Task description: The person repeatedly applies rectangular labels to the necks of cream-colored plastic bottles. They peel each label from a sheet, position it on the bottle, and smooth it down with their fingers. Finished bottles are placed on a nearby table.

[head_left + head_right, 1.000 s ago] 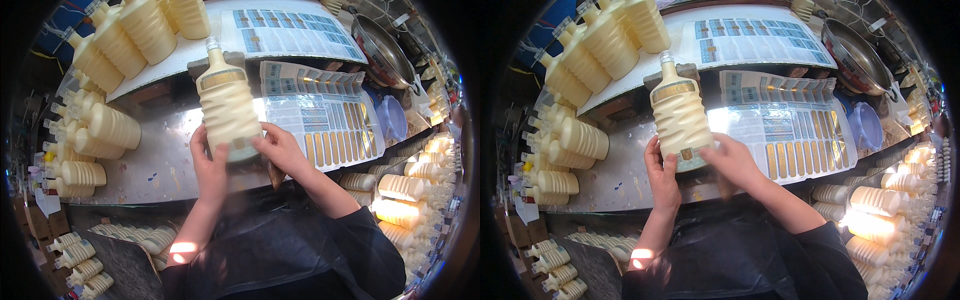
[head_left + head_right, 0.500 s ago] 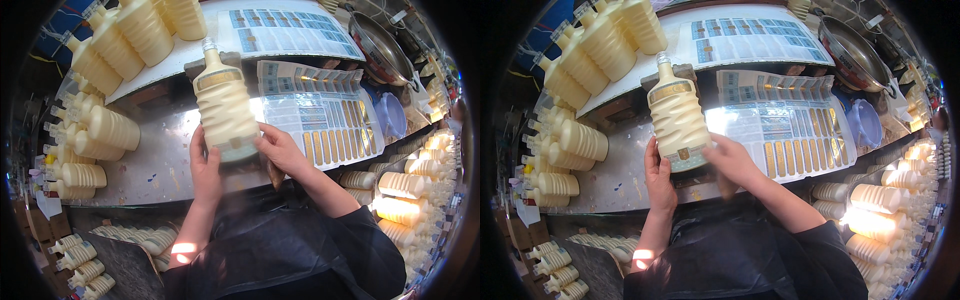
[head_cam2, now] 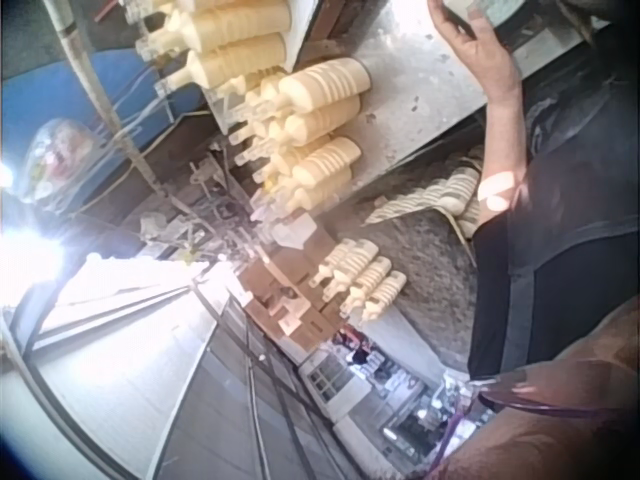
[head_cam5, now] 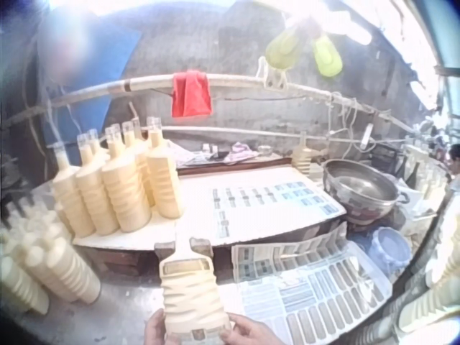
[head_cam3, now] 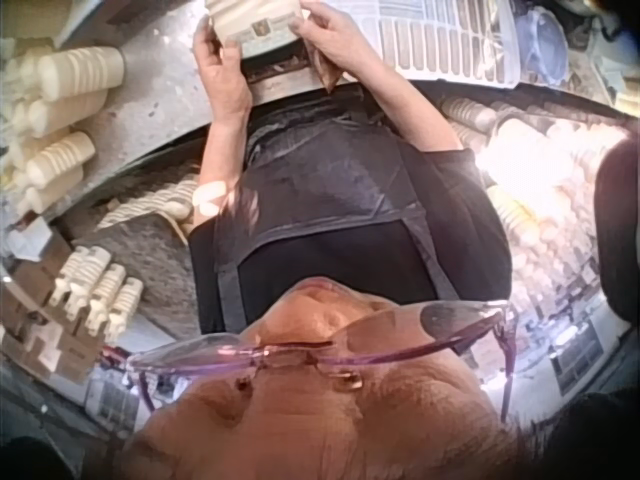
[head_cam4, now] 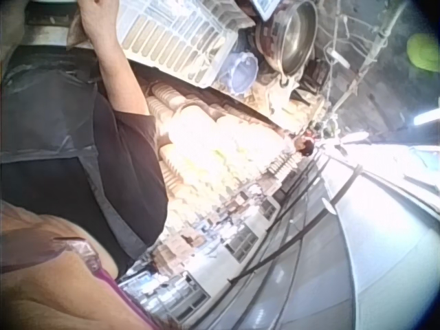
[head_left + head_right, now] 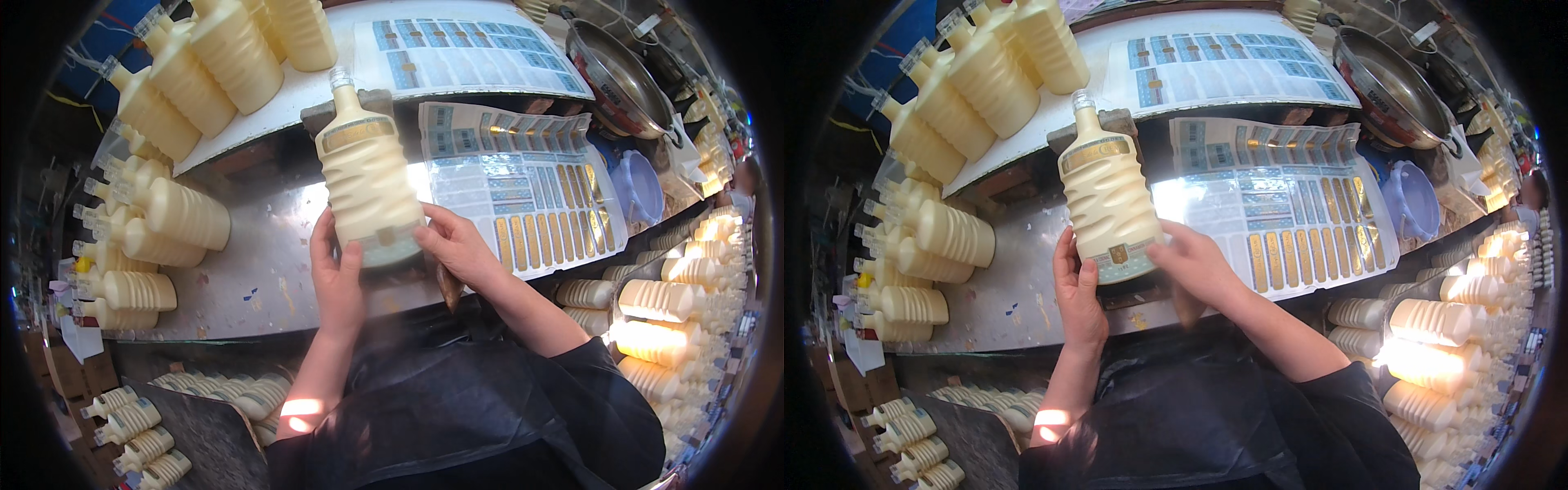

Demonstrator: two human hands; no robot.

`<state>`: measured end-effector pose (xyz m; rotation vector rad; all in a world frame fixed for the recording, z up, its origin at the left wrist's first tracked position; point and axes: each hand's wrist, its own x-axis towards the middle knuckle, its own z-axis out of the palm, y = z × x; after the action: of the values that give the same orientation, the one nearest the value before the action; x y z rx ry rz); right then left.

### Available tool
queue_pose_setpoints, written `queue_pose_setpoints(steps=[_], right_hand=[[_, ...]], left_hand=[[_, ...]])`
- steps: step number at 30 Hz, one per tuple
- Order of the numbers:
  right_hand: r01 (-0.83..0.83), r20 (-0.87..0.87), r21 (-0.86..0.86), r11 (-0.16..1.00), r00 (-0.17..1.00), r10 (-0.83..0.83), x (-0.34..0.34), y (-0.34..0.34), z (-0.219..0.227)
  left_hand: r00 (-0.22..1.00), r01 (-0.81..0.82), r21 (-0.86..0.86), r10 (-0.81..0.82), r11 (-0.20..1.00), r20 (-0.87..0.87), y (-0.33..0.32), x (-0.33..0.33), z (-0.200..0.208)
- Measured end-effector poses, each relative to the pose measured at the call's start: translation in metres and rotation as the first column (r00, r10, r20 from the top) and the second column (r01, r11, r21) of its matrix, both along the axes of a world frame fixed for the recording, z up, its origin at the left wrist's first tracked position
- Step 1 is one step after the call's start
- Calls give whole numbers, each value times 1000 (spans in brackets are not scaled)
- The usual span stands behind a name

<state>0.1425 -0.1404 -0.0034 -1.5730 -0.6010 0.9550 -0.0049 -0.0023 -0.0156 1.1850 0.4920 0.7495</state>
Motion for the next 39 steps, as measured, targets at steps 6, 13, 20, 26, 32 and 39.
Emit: queue_pose_setpoints(steps=[6,13,20,26,32,39], right_hand=[[117,-73,75,990,991,-112,32,-13,20],[54,-20,-104,993,998,-56,18,-7,60],[17,-86,-94,995,996,-25,10,-3,39],[-7,-23,32,999,1000,7,9,-4,21],[49,-191,8,999,981,-46,6,-6,27],[90,-328,0,996,941,-85,13,-7,9]], left_hand=[[999,0,37,2,999,-44,1,-1,5],[997,13,69,-8,998,-72,2,-1,6],[998,45,20,-45,999,-33,3,-9,0],[992,99,61,-94,993,-82,4,-14,3],[940,77,572,132,816,-314,8,-16,-3],[923,-47,825,340,564,-180,-4,-4,17]])
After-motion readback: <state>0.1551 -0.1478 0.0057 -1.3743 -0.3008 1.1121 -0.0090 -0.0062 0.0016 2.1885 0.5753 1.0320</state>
